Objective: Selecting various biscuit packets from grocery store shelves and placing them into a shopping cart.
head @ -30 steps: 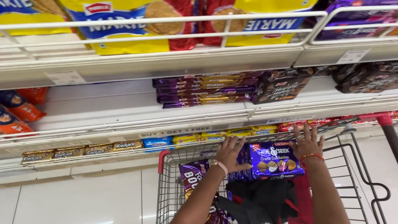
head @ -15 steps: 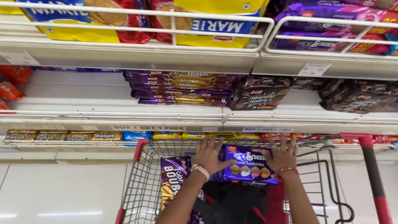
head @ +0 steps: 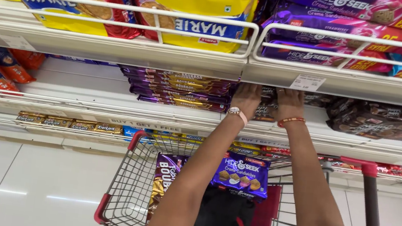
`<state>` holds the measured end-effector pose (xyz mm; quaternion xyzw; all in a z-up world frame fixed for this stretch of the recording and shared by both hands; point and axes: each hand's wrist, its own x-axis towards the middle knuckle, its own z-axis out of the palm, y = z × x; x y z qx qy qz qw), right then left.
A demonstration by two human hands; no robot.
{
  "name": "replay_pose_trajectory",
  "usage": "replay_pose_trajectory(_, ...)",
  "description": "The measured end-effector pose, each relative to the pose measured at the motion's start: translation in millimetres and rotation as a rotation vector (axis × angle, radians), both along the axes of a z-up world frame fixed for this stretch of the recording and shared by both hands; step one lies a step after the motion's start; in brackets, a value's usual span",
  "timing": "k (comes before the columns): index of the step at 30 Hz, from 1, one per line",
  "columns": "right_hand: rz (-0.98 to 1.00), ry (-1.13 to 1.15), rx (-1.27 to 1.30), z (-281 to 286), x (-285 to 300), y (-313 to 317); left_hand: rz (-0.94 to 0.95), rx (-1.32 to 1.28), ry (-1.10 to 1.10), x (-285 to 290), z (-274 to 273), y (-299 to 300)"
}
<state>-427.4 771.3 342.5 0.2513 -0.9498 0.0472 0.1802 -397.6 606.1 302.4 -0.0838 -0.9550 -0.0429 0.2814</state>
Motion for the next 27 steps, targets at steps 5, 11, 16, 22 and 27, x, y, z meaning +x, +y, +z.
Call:
replay_pose_trajectory(5, -0.139, -0.186, 0.176, 7, -4, -9, -0.058, 0.107, -0.191, -3, 12, -4)
replay_pose_trajectory(11, -0.255, -0.366, 0.36, 40, 5, -12, -0.035, -0.071, -0.225, 15, 38, -1)
replay_pose_trajectory(16, -0.149, -0.333, 0.364, 33, 13, -4, -0.054, -0.103, -0.327, 28, 61, -4)
replay_pose_trajectory(22, -0.014, -0.22, 0.108, 34, 31, 11, -0.039, -0.226, -0.235, 29, 46, -2)
replay_pose_trajectory(27, -0.093, -0.048, -0.005, 54, 69, 36, -0.152, -0.148, -0.033, 69, 97, 11)
